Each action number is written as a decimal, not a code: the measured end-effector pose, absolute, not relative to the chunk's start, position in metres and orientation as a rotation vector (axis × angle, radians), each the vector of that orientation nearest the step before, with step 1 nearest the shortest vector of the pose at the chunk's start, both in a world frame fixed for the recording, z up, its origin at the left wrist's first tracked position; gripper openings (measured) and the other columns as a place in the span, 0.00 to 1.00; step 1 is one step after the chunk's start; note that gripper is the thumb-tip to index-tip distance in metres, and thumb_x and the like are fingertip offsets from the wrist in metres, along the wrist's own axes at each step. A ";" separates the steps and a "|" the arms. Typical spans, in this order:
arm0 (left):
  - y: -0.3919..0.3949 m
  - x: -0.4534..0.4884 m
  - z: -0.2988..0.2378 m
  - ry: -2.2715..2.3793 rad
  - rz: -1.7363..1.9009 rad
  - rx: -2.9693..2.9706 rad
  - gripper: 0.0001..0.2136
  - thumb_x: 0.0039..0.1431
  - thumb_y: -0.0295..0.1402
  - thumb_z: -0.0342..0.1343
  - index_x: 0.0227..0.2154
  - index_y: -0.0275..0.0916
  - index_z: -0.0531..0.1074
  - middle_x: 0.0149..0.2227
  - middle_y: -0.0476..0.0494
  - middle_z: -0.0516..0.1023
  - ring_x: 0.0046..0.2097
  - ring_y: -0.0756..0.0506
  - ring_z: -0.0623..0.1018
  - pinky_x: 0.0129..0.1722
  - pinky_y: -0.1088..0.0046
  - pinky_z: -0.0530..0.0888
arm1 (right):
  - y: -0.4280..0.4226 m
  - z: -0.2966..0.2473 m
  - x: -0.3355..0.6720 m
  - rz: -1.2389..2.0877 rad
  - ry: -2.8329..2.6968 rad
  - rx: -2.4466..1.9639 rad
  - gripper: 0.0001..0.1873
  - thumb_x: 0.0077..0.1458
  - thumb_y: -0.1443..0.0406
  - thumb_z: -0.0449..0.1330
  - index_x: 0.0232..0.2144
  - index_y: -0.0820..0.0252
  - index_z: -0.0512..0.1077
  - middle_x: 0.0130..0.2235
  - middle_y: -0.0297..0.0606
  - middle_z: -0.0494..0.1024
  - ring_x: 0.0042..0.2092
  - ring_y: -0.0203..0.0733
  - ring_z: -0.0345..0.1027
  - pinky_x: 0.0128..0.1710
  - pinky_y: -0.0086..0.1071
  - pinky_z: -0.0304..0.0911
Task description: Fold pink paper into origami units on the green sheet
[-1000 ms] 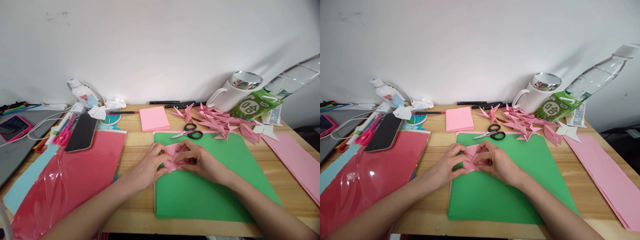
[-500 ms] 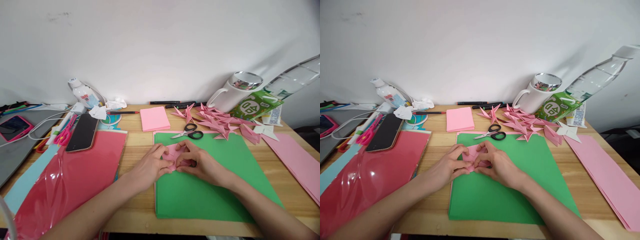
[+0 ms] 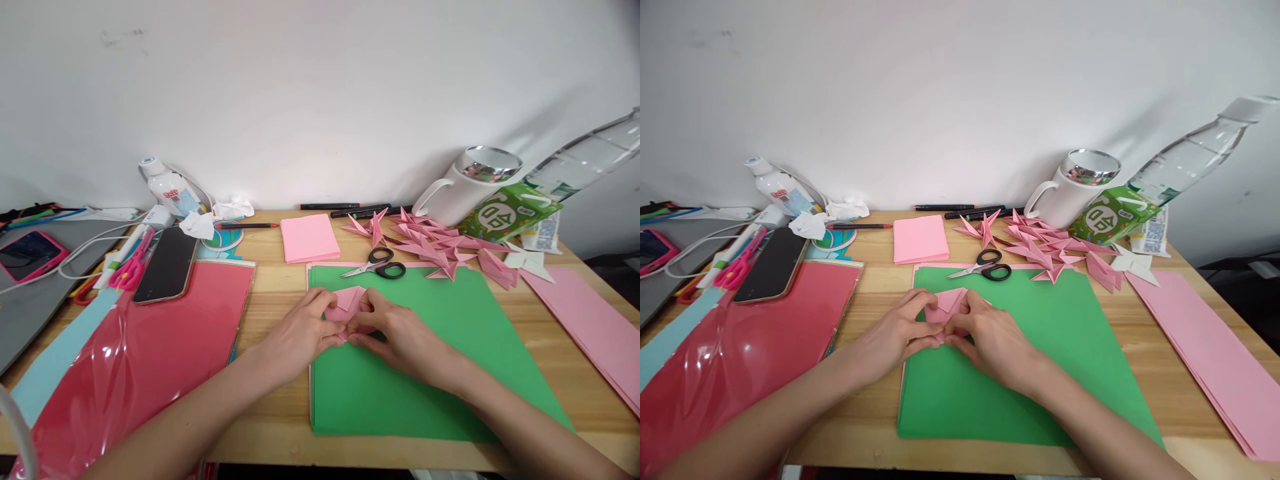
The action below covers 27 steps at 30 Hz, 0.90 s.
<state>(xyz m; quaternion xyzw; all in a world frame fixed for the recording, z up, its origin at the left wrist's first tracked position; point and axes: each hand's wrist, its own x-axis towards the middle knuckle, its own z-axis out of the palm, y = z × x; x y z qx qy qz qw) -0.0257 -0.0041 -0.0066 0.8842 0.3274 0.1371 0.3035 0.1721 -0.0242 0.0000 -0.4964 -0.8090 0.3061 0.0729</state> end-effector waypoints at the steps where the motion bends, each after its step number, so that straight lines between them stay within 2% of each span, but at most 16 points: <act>1: -0.004 -0.026 -0.007 0.868 0.368 2.344 0.09 0.59 0.34 0.53 0.35 0.40 0.77 0.45 0.41 0.66 0.50 0.43 0.65 0.51 0.63 0.68 | -0.024 0.001 0.173 0.923 -2.444 -1.531 0.07 0.57 0.65 0.55 0.34 0.55 0.74 0.37 0.38 0.66 0.33 0.39 0.66 0.34 0.34 0.62; 14: -0.004 -0.028 -0.013 0.863 0.406 2.375 0.08 0.59 0.32 0.53 0.36 0.38 0.76 0.46 0.40 0.66 0.53 0.44 0.65 0.52 0.64 0.68 | -0.013 0.013 0.202 0.980 -2.511 -1.773 0.08 0.55 0.62 0.54 0.29 0.57 0.72 0.35 0.37 0.77 0.37 0.45 0.70 0.36 0.34 0.58; 19: -0.008 -0.023 -0.017 0.888 0.525 2.461 0.09 0.59 0.35 0.52 0.32 0.37 0.76 0.41 0.40 0.67 0.49 0.43 0.66 0.48 0.65 0.69 | -0.012 0.012 0.202 0.935 -2.543 -1.751 0.08 0.55 0.63 0.54 0.28 0.57 0.71 0.33 0.35 0.77 0.34 0.43 0.69 0.32 0.32 0.55; 23: -0.009 -0.016 -0.019 0.916 0.532 2.632 0.12 0.62 0.35 0.48 0.28 0.36 0.74 0.37 0.40 0.68 0.45 0.43 0.67 0.43 0.65 0.69 | -0.013 0.010 0.198 0.835 -2.582 -1.810 0.12 0.56 0.58 0.55 0.25 0.58 0.70 0.31 0.36 0.76 0.30 0.41 0.67 0.28 0.30 0.51; 27: -0.005 -0.017 -0.016 0.867 0.415 2.686 0.10 0.58 0.37 0.53 0.27 0.36 0.73 0.38 0.42 0.69 0.44 0.44 0.67 0.42 0.66 0.69 | -0.016 0.008 0.193 0.660 -2.601 -1.918 0.15 0.57 0.57 0.55 0.23 0.59 0.69 0.29 0.37 0.75 0.29 0.40 0.66 0.26 0.30 0.47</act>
